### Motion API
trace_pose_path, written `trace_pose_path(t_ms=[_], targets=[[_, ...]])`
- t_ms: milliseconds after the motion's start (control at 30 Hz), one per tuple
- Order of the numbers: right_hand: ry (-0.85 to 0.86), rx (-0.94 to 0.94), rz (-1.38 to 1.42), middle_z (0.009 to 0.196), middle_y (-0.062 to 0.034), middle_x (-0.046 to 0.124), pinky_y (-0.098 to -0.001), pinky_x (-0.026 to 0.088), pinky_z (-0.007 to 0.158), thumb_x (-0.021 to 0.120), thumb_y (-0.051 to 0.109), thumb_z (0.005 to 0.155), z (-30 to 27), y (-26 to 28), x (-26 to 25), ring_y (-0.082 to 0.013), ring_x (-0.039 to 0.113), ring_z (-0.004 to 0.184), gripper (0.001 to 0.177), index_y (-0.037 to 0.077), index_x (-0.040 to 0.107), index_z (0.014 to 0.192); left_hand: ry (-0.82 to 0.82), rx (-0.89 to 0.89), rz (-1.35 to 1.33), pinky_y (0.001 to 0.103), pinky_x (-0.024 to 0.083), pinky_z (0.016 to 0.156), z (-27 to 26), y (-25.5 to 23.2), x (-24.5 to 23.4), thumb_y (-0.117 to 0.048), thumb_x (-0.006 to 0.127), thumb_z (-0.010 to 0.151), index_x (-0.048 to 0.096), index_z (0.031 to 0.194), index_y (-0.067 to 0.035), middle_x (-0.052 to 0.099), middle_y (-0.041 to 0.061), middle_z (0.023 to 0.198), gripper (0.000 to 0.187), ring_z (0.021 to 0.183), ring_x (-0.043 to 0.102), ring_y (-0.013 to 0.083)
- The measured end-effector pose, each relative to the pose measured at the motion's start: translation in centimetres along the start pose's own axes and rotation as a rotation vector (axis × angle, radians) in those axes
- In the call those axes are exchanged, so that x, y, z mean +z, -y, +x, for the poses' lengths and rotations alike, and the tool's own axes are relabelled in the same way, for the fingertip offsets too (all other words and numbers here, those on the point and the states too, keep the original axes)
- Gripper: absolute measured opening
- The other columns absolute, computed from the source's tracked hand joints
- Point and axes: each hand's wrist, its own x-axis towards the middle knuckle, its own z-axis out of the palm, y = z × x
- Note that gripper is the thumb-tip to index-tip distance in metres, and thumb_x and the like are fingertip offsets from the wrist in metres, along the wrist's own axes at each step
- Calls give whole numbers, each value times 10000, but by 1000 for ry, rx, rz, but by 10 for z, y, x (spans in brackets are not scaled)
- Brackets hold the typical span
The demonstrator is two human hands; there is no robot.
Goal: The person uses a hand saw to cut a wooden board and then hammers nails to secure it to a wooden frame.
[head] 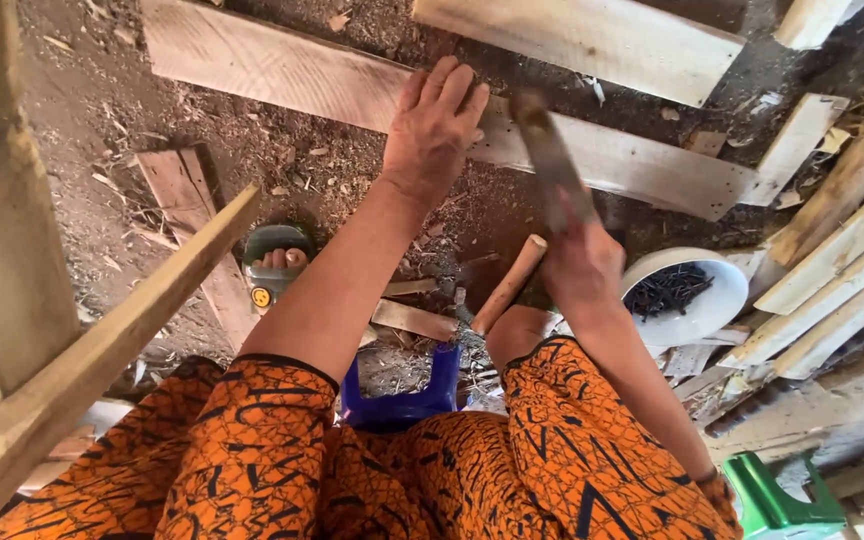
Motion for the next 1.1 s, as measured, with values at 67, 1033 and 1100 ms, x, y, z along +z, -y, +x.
trace_pose_path(t_ms=[67,1033,1100], targets=[[29,-161,-131,923,-206,654,-390,381,415,563,-45,853,-8,17,-26,-291,537,482,459,-12,478,1302,-1,10,66,412,337,1058,2,-1,-3,-160,774,727,629,1149,-77,509,85,1247,453,1227,431,260],[-16,-207,34,707,-193,604,-287,409,325,582,-90,862,-21,-3,-21,-208,522,419,285,-110,464,1121,-12,21,36,394,322,1066,2,4,-2,-157,780,738,670,1103,-81,520,79,1206,388,1206,428,252],[9,-139,63,600,-175,613,-248,378,259,574,-100,839,-3,19,-21,-183,510,328,121,-187,584,922,-18,29,50,388,319,1067,3,3,-2,-175,789,736,676,1115,-93,513,73,1217,404,1213,420,251]])
